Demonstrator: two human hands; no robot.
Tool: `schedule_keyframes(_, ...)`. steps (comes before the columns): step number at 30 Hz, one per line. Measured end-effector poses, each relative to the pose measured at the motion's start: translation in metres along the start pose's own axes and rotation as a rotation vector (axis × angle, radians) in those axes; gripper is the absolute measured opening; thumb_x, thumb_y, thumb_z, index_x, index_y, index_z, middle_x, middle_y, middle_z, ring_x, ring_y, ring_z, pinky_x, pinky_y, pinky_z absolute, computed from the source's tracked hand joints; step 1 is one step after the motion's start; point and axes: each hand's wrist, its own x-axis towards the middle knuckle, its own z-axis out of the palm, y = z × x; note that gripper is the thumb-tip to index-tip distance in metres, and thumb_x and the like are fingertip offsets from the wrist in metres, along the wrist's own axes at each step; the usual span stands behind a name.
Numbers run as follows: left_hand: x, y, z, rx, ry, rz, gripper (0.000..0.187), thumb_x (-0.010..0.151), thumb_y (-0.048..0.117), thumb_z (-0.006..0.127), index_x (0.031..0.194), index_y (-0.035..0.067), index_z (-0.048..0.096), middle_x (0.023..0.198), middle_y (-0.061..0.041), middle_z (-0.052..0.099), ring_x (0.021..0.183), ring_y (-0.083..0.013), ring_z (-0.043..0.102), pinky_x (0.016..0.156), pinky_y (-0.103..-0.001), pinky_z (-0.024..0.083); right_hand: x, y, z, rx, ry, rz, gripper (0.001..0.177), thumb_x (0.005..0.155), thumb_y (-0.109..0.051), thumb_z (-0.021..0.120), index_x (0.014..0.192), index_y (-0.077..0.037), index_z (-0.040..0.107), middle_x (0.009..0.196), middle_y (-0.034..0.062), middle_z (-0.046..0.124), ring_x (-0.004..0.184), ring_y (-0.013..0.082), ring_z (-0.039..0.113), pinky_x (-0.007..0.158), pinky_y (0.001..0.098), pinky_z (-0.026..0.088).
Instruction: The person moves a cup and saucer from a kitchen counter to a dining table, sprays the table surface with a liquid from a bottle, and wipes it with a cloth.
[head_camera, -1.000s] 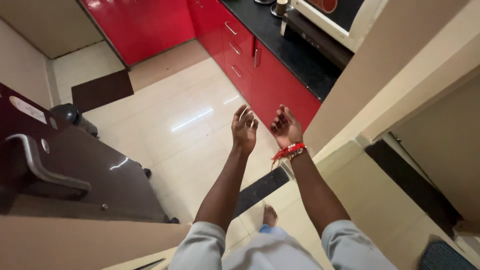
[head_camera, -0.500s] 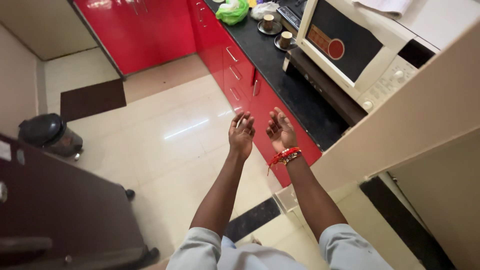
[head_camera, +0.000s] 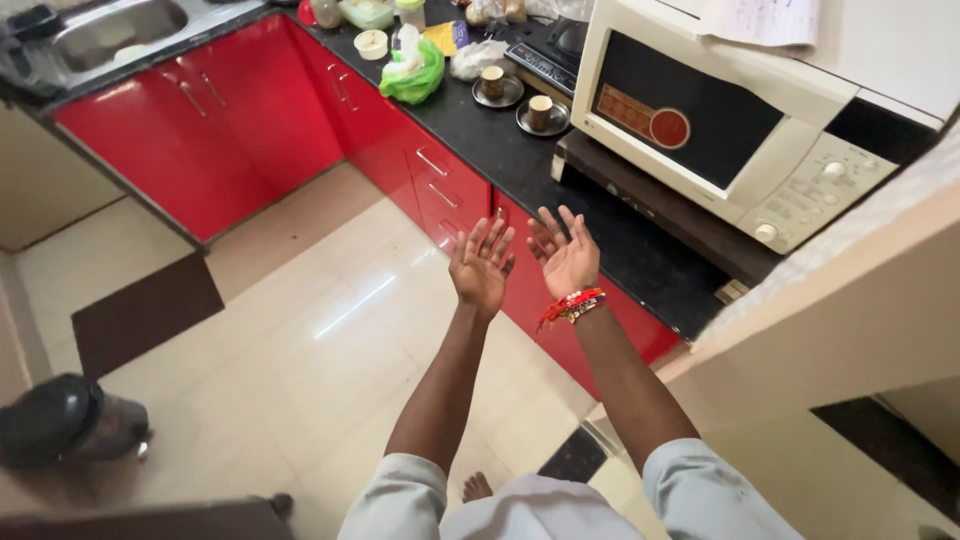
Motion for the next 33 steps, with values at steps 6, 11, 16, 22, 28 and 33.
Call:
schedule_keyframes(6,0.05,0.024,-0.018,0.037,0.05,-0.059,0.07,0.099,0.059,0.042,0.151,0.012,0.043,0.147,-0.007,0.056,0.131,-0.0209,0.055,0.096,-0.037,0.043,0.039,0.024,0.008,0.048,0.057,-0.036,0.062,0.1,-0.046,0.055,0.149,-0.01,0.043,0.148,0.0125,0.055,0.127,0.0285,0.059,0.103,0.0438,0.048)
schedule_keyframes(11,0.087,0.024,-0.029,0.062,0.079,-0.1,0.071,0.098,0.061,0.039,0.15,0.012,0.043,0.145,-0.007,0.056,0.13,-0.0204,0.056,0.095,-0.038,0.042,0.079,0.037,0.001,0.056,0.108,-0.039,0.059,0.099,-0.046,0.056,0.145,-0.011,0.046,0.146,0.0117,0.057,0.126,0.0289,0.06,0.102,0.044,0.048)
schedule_keyframes(16,0.131,0.025,-0.038,0.053,0.116,-0.1,0.071,0.098,0.06,0.041,0.15,0.011,0.043,0.146,-0.008,0.054,0.13,-0.0223,0.056,0.096,-0.038,0.043,0.13,0.044,-0.014,0.062,0.094,-0.016,0.053,0.099,-0.044,0.057,0.141,-0.012,0.05,0.145,0.0093,0.058,0.128,0.0279,0.058,0.103,0.0434,0.047)
schedule_keyframes(22,0.197,0.025,-0.038,0.033,0.134,-0.063,0.073,0.098,0.061,0.044,0.149,0.009,0.044,0.144,-0.011,0.053,0.128,-0.0256,0.057,0.098,-0.04,0.044,0.197,0.045,-0.017,0.076,0.091,0.029,0.049,0.098,-0.041,0.056,0.138,-0.012,0.052,0.142,0.0091,0.06,0.127,0.0281,0.059,0.103,0.0443,0.047)
schedule_keyframes(28,0.263,0.02,-0.035,0.035,0.142,-0.055,0.071,0.095,0.063,0.043,0.146,0.013,0.045,0.145,-0.007,0.054,0.129,-0.0239,0.057,0.096,-0.04,0.043,0.263,0.025,-0.022,0.03,0.103,0.049,0.047,0.099,-0.04,0.056,0.137,-0.011,0.052,0.142,0.0099,0.06,0.128,0.0275,0.059,0.105,0.0444,0.047)
schedule_keyframes(33,0.304,0.022,-0.042,0.027,0.182,-0.051,0.071,0.096,0.063,0.043,0.146,0.013,0.046,0.147,-0.006,0.054,0.131,-0.0231,0.055,0.098,-0.04,0.043,0.308,0.026,-0.025,-0.001,0.093,0.068,0.048,0.1,-0.04,0.055,0.138,-0.011,0.052,0.143,0.0093,0.06,0.128,0.0265,0.059,0.104,0.0431,0.047)
